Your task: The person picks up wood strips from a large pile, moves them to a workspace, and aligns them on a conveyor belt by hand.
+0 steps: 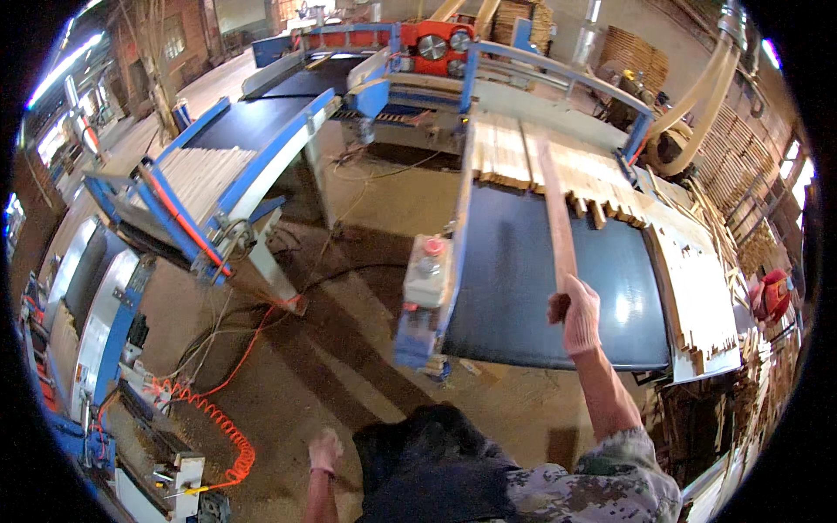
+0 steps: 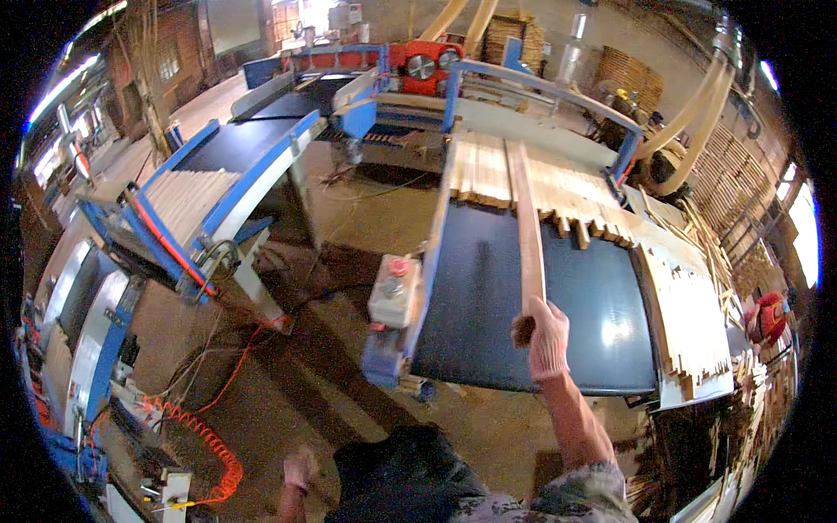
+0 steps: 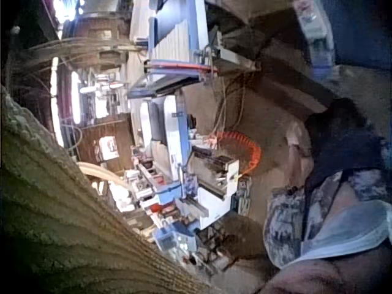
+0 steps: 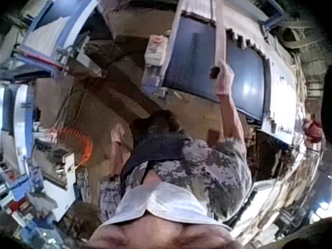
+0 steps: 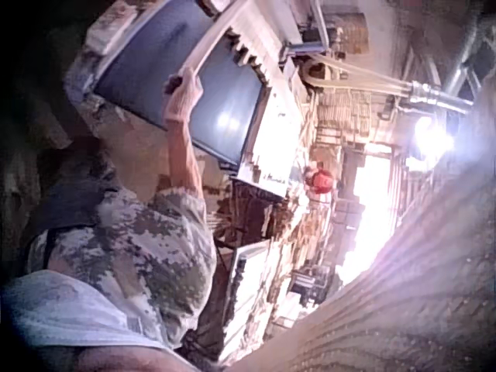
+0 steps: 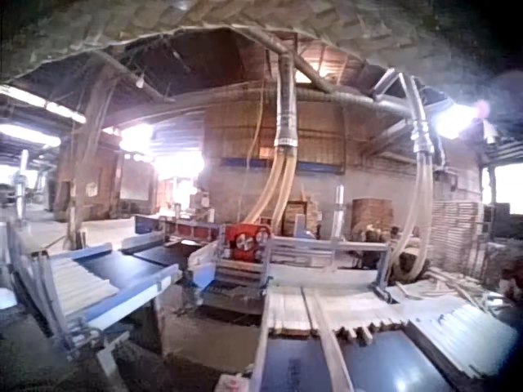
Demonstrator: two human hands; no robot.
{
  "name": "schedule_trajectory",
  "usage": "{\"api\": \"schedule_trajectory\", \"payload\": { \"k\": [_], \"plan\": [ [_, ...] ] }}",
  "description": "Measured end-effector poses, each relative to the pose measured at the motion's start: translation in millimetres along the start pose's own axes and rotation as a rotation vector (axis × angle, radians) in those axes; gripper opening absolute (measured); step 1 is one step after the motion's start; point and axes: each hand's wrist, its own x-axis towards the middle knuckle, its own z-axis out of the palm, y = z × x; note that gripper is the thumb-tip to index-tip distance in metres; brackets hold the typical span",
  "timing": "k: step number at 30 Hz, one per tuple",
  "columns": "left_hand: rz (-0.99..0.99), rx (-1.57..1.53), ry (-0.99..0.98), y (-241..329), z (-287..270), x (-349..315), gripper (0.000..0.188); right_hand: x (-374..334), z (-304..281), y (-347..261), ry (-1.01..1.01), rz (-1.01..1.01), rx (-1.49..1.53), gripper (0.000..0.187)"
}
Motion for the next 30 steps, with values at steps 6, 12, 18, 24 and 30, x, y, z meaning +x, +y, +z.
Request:
{"api": "schedule_trajectory", "payload": {
  "k": [6,12,18,24,30],
  "plan": [
    [0.042,-1.792,0.082,102.5,-271.3,60.9,0.055,-119.6,115.7,51.5,-0.475,0.12,-0.165,0.024],
    [0.583,-1.714,-0.409,99.8,-403.9,118.8,0.078,-150.5,266.9,136.7,-0.945,0.426,0.195,0.027],
    [0.141,-1.679,-0.07,54.6,-441.6,184.9,0.054,-85.0,357.7,189.9,-1.216,0.457,-0.083,0.045],
    [0.02,-1.735,0.256,7.9,-468.0,293.8,0.056,-40.3,375.2,199.6,-1.075,0.377,-0.594,0.065],
    [0.066,-1.814,0.429,-12.0,-521.8,412.6,0.066,8.7,368.6,283.5,-0.742,0.307,-0.881,0.059]
  ]
}}
